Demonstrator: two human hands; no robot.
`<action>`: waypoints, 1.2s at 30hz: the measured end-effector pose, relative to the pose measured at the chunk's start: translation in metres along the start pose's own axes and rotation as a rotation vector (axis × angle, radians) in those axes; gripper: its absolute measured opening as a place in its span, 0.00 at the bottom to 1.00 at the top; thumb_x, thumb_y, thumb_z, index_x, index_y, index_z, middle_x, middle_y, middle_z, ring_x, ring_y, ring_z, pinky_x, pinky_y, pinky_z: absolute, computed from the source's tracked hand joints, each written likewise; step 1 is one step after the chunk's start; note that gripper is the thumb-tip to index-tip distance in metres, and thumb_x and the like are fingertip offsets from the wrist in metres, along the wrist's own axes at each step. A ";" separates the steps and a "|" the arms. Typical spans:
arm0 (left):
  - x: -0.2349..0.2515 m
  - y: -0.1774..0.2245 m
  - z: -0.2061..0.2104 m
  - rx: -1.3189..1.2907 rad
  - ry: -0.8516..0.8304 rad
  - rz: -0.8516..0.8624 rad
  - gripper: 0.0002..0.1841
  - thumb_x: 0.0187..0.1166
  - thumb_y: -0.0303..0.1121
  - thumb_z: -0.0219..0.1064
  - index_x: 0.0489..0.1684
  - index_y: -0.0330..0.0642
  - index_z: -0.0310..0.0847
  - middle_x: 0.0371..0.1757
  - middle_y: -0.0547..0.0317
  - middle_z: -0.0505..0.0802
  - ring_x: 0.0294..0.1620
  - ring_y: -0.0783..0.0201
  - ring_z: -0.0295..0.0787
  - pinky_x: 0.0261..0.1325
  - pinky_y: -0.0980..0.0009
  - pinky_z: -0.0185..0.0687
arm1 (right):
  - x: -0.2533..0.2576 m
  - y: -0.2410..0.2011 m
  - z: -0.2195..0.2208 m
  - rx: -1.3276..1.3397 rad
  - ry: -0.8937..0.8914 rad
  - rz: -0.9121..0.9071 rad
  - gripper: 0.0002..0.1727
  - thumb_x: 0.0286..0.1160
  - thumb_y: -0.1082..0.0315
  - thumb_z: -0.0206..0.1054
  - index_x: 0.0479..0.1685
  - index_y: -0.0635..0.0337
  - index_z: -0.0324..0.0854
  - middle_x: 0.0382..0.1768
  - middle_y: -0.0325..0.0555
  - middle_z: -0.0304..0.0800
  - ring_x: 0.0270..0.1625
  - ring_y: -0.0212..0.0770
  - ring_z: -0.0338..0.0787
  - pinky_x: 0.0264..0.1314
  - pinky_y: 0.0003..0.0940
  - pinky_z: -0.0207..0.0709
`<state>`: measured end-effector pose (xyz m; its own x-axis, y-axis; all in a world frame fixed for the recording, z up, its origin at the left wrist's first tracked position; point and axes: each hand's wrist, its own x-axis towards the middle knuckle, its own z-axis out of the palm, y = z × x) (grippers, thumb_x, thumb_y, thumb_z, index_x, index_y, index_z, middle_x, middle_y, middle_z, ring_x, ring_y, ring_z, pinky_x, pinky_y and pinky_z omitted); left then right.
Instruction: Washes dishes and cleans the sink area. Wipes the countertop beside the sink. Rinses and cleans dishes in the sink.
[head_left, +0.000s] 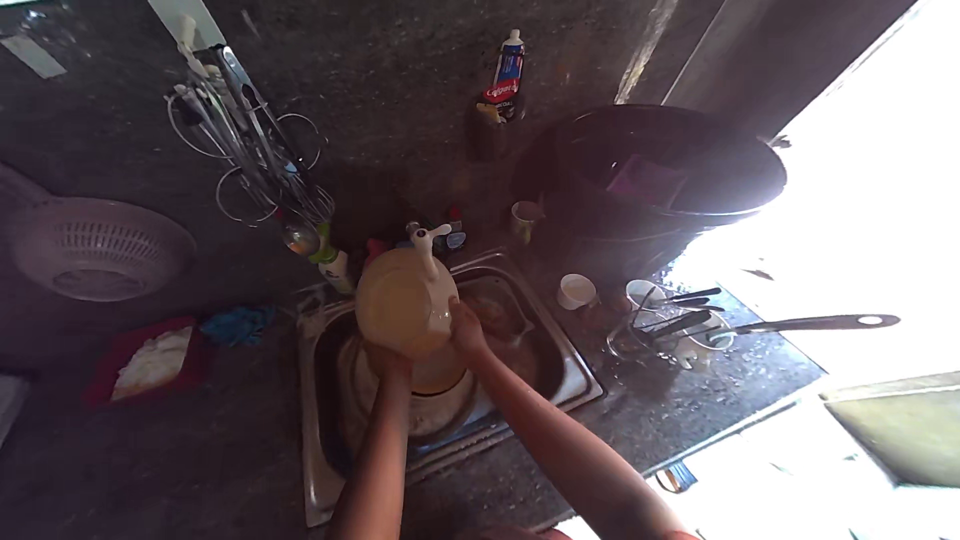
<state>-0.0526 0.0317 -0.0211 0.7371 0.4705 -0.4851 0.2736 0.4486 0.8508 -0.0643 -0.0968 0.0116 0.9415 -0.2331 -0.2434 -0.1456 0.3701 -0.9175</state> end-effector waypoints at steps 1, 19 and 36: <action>0.000 0.004 -0.004 0.024 0.034 0.012 0.37 0.95 0.56 0.28 0.87 0.35 0.61 0.84 0.35 0.72 0.84 0.43 0.69 0.81 0.41 0.68 | 0.001 0.007 0.003 -0.011 -0.043 0.008 0.22 0.96 0.61 0.45 0.70 0.70 0.74 0.53 0.55 0.87 0.52 0.38 0.88 0.56 0.37 0.84; 0.003 0.005 -0.033 0.470 -0.123 0.308 0.32 0.98 0.44 0.38 0.60 0.21 0.82 0.60 0.29 0.89 0.66 0.46 0.86 0.74 0.51 0.76 | 0.023 -0.053 -0.054 -0.301 -0.449 -0.077 0.22 0.94 0.64 0.45 0.73 0.63 0.77 0.63 0.47 0.88 0.61 0.33 0.88 0.67 0.32 0.82; -0.034 -0.010 0.004 0.911 -0.686 0.491 0.33 0.92 0.44 0.52 0.91 0.32 0.53 0.89 0.36 0.66 0.90 0.46 0.64 0.90 0.51 0.61 | -0.049 -0.048 -0.093 0.026 0.135 -0.198 0.17 0.94 0.66 0.49 0.60 0.69 0.79 0.42 0.45 0.93 0.44 0.32 0.93 0.51 0.32 0.90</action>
<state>-0.0782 0.0084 -0.0124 0.9785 -0.1786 -0.1030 0.0041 -0.4827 0.8758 -0.1320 -0.1870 0.0387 0.9013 -0.4211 -0.1014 0.0472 0.3281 -0.9435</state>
